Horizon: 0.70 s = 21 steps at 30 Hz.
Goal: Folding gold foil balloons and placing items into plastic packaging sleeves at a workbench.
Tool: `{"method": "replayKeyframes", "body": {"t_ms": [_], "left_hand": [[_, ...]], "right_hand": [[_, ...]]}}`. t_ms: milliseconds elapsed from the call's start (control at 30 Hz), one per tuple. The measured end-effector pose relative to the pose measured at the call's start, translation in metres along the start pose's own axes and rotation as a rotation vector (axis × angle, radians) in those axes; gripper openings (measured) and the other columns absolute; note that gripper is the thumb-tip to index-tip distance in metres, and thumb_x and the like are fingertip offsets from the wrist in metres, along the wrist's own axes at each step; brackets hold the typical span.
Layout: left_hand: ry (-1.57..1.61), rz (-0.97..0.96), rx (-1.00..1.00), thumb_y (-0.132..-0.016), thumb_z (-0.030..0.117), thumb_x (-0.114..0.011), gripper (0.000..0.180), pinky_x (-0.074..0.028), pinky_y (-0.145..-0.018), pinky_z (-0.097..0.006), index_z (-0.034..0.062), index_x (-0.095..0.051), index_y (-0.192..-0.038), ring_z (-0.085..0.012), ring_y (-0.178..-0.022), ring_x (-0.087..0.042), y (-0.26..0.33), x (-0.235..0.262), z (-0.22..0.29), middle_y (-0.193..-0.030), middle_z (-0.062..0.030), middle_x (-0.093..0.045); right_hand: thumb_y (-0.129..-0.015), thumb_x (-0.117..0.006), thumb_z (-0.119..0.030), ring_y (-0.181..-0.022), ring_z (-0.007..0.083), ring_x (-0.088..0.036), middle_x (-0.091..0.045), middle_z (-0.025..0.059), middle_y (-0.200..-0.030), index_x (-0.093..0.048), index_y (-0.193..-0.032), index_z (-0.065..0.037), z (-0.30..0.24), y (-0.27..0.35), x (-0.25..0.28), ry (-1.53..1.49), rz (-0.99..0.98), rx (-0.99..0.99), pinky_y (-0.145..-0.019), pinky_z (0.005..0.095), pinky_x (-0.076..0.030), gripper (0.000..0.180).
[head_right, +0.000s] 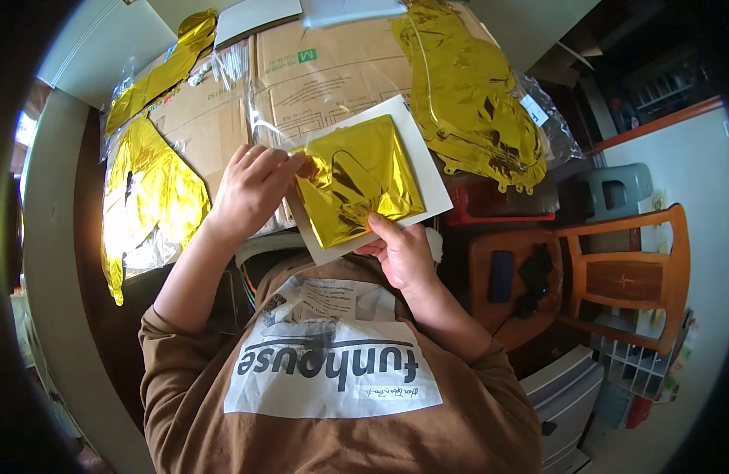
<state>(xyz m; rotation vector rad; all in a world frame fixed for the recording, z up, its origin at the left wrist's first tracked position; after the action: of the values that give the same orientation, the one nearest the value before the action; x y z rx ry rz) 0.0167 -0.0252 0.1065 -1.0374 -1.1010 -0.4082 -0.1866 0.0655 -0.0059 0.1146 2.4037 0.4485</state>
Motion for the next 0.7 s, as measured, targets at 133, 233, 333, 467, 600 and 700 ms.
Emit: {"method": "replayKeyframes", "body": {"t_ms": [133, 233, 333, 467, 600, 700], "left_hand": [[0.327, 0.488, 0.367, -0.087, 0.017, -0.075, 0.038, -0.046, -0.095, -0.040, 0.0039, -0.064, -0.120, -0.0254, -0.115, -0.060, 0.039, 0.005, -0.020, -0.122, -0.0082, -0.063], [1.402, 1.000, 1.226, -0.095, 0.024, -0.073, 0.058, -0.046, -0.104, -0.043, 0.0036, -0.046, -0.142, -0.0248, -0.123, -0.056, 0.077, -0.030, -0.044, -0.137, -0.0103, -0.052], [2.006, 0.559, 1.151, -0.097, 0.026, -0.069, 0.063, -0.047, -0.108, -0.043, 0.0010, -0.041, -0.148, -0.0286, -0.128, -0.057, 0.064, -0.041, -0.025, -0.140, -0.0135, -0.055], [2.135, 0.176, 1.010, -0.097, 0.023, -0.066, 0.058, -0.048, -0.107, -0.043, -0.0038, -0.047, -0.144, -0.0299, -0.124, -0.061, 0.063, -0.034, 0.000, -0.138, -0.0169, -0.061], [2.029, 0.047, 1.038, -0.097, 0.022, -0.066, 0.058, -0.047, -0.109, -0.043, -0.0041, -0.046, -0.145, -0.0299, -0.128, -0.059, 0.079, -0.042, 0.018, -0.140, -0.0173, -0.059], [2.211, 0.084, 1.046, -0.098, 0.035, -0.064, 0.066, -0.045, -0.111, -0.044, -0.0040, -0.044, -0.147, -0.0325, -0.130, -0.057, 0.105, -0.052, 0.014, -0.142, -0.0186, -0.058]], "right_hand": [[-0.100, -0.063, -0.013, -0.093, 0.0236, -0.074, -0.068, 0.0137, -0.115, -0.052, -0.135, -0.001, 0.010, 0.005, -0.006, 0.008, -0.075, -0.014, -0.070, 0.0343, -0.066, 0.038], [-0.102, -0.061, -0.013, -0.100, 0.0237, -0.073, -0.066, 0.0137, -0.119, -0.049, -0.138, -0.001, 0.018, 0.010, -0.015, 0.098, -0.126, 0.013, -0.074, 0.0354, -0.066, 0.040], [-0.102, -0.061, -0.014, -0.105, 0.0238, -0.071, -0.066, 0.0128, -0.121, -0.050, -0.137, -0.001, 0.029, 0.013, -0.022, 0.177, -0.142, 0.077, -0.075, 0.0377, -0.066, 0.038], [-0.103, -0.061, -0.015, -0.106, 0.0231, -0.070, -0.065, 0.0122, -0.124, -0.052, -0.136, -0.001, 0.027, 0.016, -0.029, 0.101, -0.166, 0.020, -0.080, 0.0379, -0.065, 0.037], [-0.103, -0.061, -0.014, -0.111, 0.0217, -0.067, -0.064, 0.0105, -0.127, -0.051, -0.137, -0.002, 0.034, 0.025, -0.027, 0.116, -0.170, 0.008, -0.089, 0.0366, -0.061, 0.038], [-0.103, -0.064, -0.011, -0.108, 0.0108, -0.060, -0.064, 0.0025, -0.120, -0.058, -0.130, -0.002, 0.041, 0.035, -0.026, 0.123, -0.178, -0.027, -0.095, 0.0275, -0.049, 0.029]]}}
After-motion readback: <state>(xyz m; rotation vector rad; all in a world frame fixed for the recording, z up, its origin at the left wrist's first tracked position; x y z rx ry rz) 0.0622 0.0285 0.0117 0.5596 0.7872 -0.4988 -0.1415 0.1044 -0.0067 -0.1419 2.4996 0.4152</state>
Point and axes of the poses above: each hand's wrist, its own y-axis away from the middle knuckle, its own x-axis out of the back of the hand, z = x × y, the point moved 5 cm from there along -y, towards the middle knuckle
